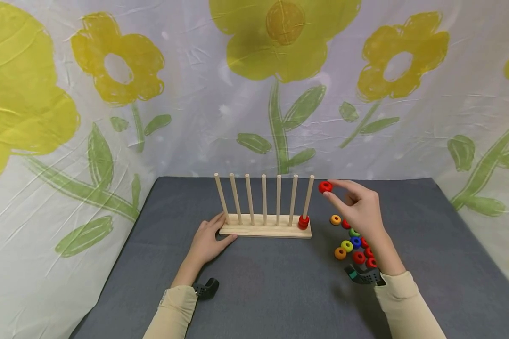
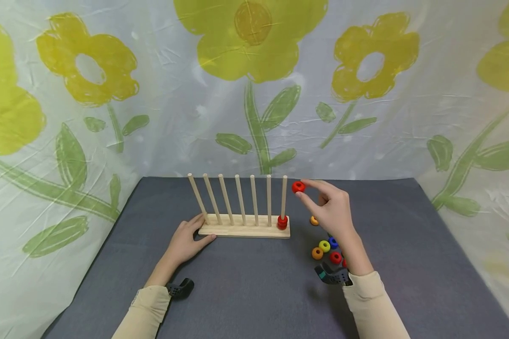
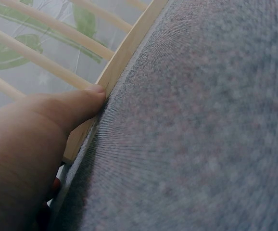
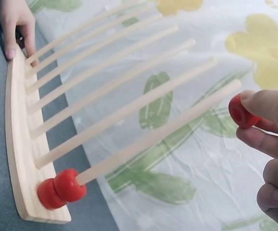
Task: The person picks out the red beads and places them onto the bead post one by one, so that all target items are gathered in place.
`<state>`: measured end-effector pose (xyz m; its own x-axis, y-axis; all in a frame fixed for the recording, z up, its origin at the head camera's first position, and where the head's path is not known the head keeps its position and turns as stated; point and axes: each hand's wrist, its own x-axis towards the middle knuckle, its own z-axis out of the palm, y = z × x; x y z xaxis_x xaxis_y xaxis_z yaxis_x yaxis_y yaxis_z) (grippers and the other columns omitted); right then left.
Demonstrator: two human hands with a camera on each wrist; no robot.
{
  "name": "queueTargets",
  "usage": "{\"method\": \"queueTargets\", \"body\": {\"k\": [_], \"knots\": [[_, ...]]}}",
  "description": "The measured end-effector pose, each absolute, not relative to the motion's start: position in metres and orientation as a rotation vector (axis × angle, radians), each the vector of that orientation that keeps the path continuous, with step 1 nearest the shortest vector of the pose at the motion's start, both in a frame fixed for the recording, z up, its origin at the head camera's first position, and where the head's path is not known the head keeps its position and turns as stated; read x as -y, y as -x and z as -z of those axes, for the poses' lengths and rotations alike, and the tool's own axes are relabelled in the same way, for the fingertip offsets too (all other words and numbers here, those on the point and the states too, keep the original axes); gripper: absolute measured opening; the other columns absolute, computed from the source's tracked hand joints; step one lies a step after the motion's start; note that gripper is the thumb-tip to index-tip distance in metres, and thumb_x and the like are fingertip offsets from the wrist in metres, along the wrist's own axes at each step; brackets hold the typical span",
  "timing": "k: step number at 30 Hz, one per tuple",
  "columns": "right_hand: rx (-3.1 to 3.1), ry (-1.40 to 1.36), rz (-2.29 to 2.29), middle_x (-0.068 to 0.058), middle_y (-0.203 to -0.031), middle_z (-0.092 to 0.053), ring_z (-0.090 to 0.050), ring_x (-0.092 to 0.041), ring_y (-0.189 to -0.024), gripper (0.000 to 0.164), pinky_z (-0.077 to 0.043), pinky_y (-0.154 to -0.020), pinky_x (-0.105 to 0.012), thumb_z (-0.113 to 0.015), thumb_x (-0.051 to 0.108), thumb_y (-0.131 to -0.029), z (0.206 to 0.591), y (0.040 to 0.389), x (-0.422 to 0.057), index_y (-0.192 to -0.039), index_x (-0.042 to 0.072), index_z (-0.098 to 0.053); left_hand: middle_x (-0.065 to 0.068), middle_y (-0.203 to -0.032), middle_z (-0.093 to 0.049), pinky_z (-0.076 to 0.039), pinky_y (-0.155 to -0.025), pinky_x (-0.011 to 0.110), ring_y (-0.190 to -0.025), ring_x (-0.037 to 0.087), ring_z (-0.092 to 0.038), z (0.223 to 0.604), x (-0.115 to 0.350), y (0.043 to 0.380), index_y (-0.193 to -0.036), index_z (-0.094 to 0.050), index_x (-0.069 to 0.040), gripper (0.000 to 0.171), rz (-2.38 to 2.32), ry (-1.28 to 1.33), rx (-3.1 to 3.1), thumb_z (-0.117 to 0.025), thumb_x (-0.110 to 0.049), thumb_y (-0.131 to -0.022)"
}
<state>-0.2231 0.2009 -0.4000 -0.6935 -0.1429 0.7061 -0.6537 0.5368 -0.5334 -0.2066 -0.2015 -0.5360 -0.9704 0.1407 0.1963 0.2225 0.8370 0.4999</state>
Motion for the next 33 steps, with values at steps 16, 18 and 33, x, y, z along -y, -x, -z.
{"method": "queueTargets", "body": {"k": [16,18,33], "knots": [[2.135,-0.610,-1.098,0.004,-0.053,-0.031,-0.019,0.007,-0.047,0.034,-0.019,-0.044,-0.028,-0.086,0.005,-0.083,0.386,0.227,-0.191,-0.116,0.008,-0.078,0.010,-0.157,-0.042,-0.044,-0.090,0.049,-0.111,0.031,-0.051,0.537,0.202,0.207,-0.155,-0.044,-0.008,0.085,0.791,0.289,2.856,-0.072,-0.056,-0.091],[2.130,-0.602,-1.101,0.004,-0.054,-0.031,-0.020,0.006,-0.047,0.034,-0.019,-0.044,-0.028,-0.086,0.006,-0.083,0.385,0.229,-0.191,-0.116,0.009,-0.079,0.010,-0.157,-0.041,-0.044,-0.091,0.050,-0.112,0.031,-0.050,0.537,0.202,0.207,-0.155,-0.043,-0.009,0.085,0.795,0.286,2.860,-0.072,-0.056,-0.091],[2.075,-0.613,-1.202,-0.003,-0.053,-0.030,-0.021,-0.005,-0.046,0.028,-0.020,-0.045,-0.029,-0.081,-0.007,-0.083,0.352,0.208,-0.164,-0.111,-0.005,-0.076,0.009,-0.158,-0.041,-0.044,-0.089,0.049,-0.109,0.030,-0.050,0.538,0.203,0.208,-0.156,-0.041,-0.011,0.086,0.802,0.275,2.863,-0.071,-0.057,-0.091]]}}
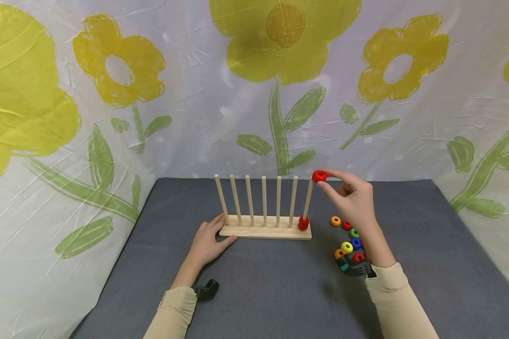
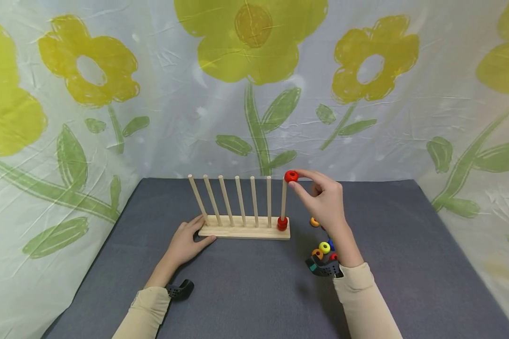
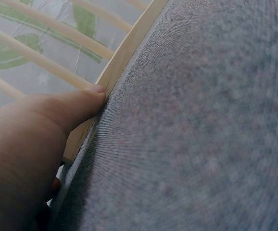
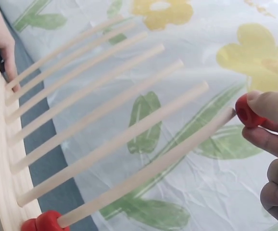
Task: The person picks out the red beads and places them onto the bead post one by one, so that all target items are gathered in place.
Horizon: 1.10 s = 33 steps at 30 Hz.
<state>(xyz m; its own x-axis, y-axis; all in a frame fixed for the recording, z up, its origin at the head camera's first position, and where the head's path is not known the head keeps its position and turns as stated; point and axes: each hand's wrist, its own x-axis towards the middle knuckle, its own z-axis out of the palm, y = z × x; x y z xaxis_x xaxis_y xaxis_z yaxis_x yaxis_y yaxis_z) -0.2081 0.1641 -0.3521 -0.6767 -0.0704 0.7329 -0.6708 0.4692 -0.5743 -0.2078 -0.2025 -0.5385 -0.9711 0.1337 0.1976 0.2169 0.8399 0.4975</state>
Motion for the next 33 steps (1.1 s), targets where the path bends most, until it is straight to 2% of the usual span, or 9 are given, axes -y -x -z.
{"method": "queueTargets", "body": {"k": [25,33], "knots": [[2.097,-0.619,-1.265,-0.005,-0.050,-0.028,-0.019,-0.006,-0.046,0.028,-0.018,-0.045,-0.029,-0.080,-0.005,-0.085,0.360,0.214,-0.156,-0.113,-0.004,-0.076,0.010,-0.158,-0.041,-0.044,-0.091,0.050,-0.111,0.031,-0.050,0.538,0.201,0.207,-0.156,-0.042,-0.010,0.086,0.806,0.277,2.862,-0.072,-0.057,-0.090],[2.122,-0.598,-1.235,0.000,-0.049,-0.028,-0.017,0.008,-0.046,0.032,-0.017,-0.043,-0.029,-0.082,0.001,-0.086,0.390,0.236,-0.166,-0.117,0.005,-0.077,0.009,-0.158,-0.041,-0.044,-0.090,0.050,-0.111,0.030,-0.050,0.538,0.202,0.207,-0.156,-0.042,-0.010,0.086,0.798,0.272,2.866,-0.070,-0.058,-0.091]]}}
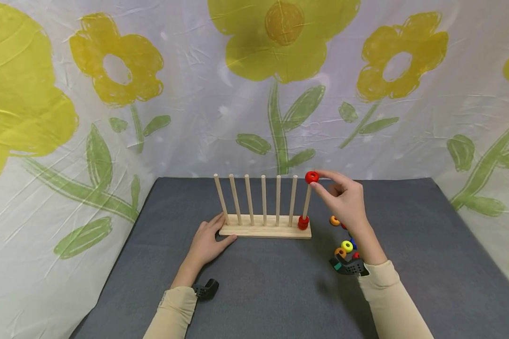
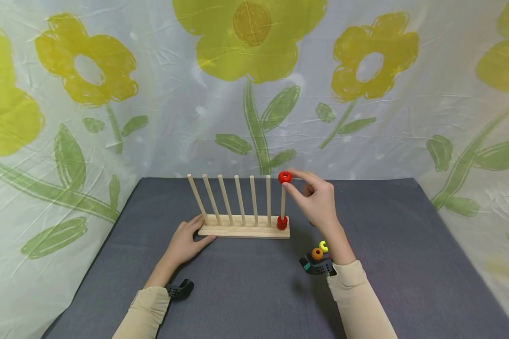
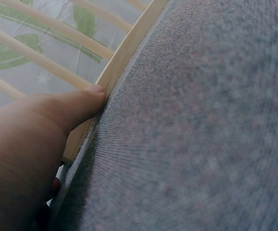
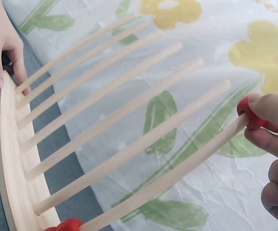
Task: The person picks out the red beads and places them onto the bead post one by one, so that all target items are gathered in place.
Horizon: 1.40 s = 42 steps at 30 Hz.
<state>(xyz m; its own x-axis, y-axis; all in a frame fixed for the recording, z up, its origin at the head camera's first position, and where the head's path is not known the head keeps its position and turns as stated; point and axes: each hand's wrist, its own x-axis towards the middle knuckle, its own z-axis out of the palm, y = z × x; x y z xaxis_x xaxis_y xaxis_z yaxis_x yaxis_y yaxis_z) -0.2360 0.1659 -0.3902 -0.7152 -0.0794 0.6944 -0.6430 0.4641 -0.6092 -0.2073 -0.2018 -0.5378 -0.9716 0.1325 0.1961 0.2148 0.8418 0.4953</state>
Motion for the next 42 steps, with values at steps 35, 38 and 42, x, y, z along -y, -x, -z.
{"method": "queueTargets", "body": {"k": [35,38,42], "knots": [[2.165,-0.650,-1.243,0.008,-0.057,-0.044,-0.021,0.006,-0.042,0.038,-0.020,-0.040,-0.027,-0.083,0.010,-0.088,0.398,0.238,-0.170,-0.124,0.017,-0.076,0.009,-0.158,-0.041,-0.044,-0.089,0.049,-0.109,0.029,-0.050,0.539,0.201,0.207,-0.155,-0.043,-0.009,0.086,0.793,0.267,2.864,-0.072,-0.057,-0.090],[2.162,-0.657,-1.238,0.007,-0.053,-0.038,-0.021,0.006,-0.041,0.038,-0.020,-0.040,-0.027,-0.083,0.011,-0.088,0.399,0.238,-0.171,-0.124,0.018,-0.076,0.009,-0.158,-0.041,-0.044,-0.088,0.048,-0.108,0.029,-0.050,0.538,0.201,0.208,-0.156,-0.042,-0.009,0.085,0.790,0.267,2.872,-0.072,-0.056,-0.091],[2.143,-0.666,-1.228,0.005,-0.056,-0.042,-0.018,0.010,-0.043,0.037,-0.019,-0.040,-0.027,-0.082,0.005,-0.087,0.394,0.234,-0.168,-0.122,0.012,-0.076,0.009,-0.159,-0.039,-0.044,-0.088,0.047,-0.108,0.029,-0.049,0.537,0.202,0.208,-0.156,-0.041,-0.010,0.083,0.790,0.272,2.883,-0.071,-0.054,-0.092]]}}
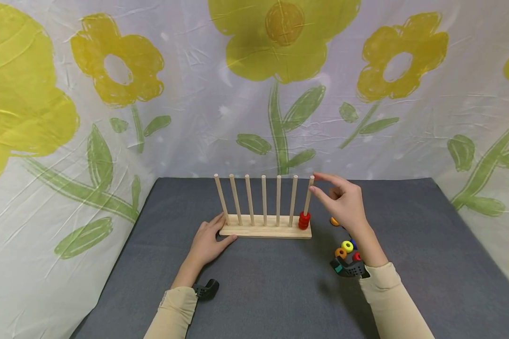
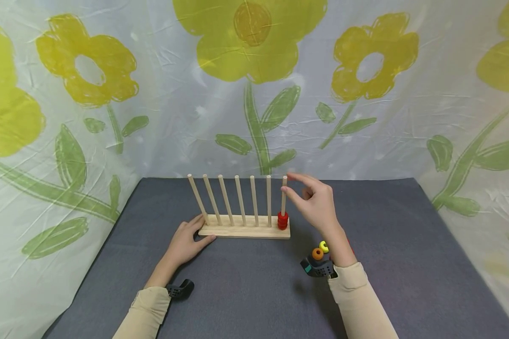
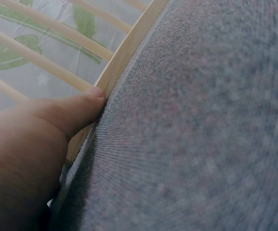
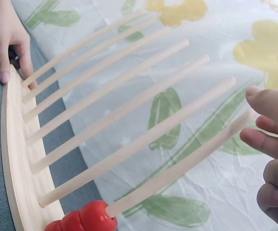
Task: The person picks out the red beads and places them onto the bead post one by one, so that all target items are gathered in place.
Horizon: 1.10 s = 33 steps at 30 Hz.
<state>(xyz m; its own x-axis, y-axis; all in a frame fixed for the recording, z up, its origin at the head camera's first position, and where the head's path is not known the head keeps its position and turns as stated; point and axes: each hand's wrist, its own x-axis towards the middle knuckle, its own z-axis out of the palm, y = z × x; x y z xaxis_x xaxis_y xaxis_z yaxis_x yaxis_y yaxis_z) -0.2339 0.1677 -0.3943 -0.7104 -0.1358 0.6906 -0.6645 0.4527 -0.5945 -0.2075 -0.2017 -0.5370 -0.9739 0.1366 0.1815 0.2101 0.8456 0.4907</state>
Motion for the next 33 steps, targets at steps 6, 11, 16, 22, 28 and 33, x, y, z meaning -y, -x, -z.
{"method": "queueTargets", "body": {"k": [6,11,16,22,28,33], "knots": [[2.121,-0.672,-1.235,0.002,-0.053,-0.039,-0.015,0.003,-0.039,0.033,-0.017,-0.040,-0.026,-0.081,-0.004,-0.085,0.384,0.225,-0.162,-0.117,0.002,-0.076,0.009,-0.160,-0.038,-0.044,-0.086,0.047,-0.105,0.028,-0.049,0.536,0.201,0.207,-0.157,-0.040,-0.010,0.082,0.788,0.278,2.888,-0.070,-0.053,-0.093],[2.143,-0.672,-1.223,0.004,-0.050,-0.033,-0.017,0.007,-0.042,0.035,-0.018,-0.040,-0.026,-0.082,0.002,-0.087,0.393,0.232,-0.170,-0.120,0.010,-0.077,0.009,-0.160,-0.037,-0.044,-0.086,0.047,-0.106,0.028,-0.049,0.536,0.202,0.208,-0.157,-0.039,-0.011,0.082,0.779,0.273,2.898,-0.069,-0.053,-0.094],[2.165,-0.675,-1.208,0.007,-0.049,-0.029,-0.018,0.000,-0.040,0.033,-0.020,-0.039,-0.026,-0.082,0.009,-0.089,0.399,0.232,-0.180,-0.121,0.015,-0.077,0.009,-0.160,-0.037,-0.044,-0.086,0.046,-0.107,0.028,-0.049,0.535,0.201,0.208,-0.157,-0.040,-0.010,0.082,0.788,0.273,2.896,-0.070,-0.053,-0.094],[2.175,-0.683,-1.177,0.009,-0.050,-0.033,-0.021,-0.007,-0.040,0.033,-0.021,-0.039,-0.026,-0.082,0.009,-0.089,0.404,0.231,-0.193,-0.121,0.013,-0.077,0.010,-0.158,-0.040,-0.044,-0.088,0.048,-0.109,0.030,-0.050,0.536,0.201,0.207,-0.155,-0.042,-0.007,0.084,0.797,0.269,2.868,-0.072,-0.054,-0.092],[2.203,-0.644,-1.145,0.007,-0.051,-0.038,-0.021,-0.003,-0.040,0.036,-0.022,-0.039,-0.025,-0.082,0.009,-0.088,0.408,0.227,-0.208,-0.123,0.016,-0.076,0.010,-0.159,-0.040,-0.044,-0.087,0.048,-0.108,0.029,-0.050,0.535,0.200,0.206,-0.156,-0.042,-0.009,0.084,0.802,0.268,2.875,-0.072,-0.055,-0.091],[2.247,-0.583,-1.111,0.005,-0.050,-0.037,-0.021,0.004,-0.041,0.037,-0.022,-0.039,-0.025,-0.082,0.009,-0.089,0.410,0.221,-0.216,-0.124,0.020,-0.075,0.010,-0.159,-0.040,-0.044,-0.087,0.048,-0.107,0.029,-0.050,0.532,0.200,0.205,-0.156,-0.042,-0.009,0.085,0.818,0.272,2.879,-0.071,-0.056,-0.092]]}}
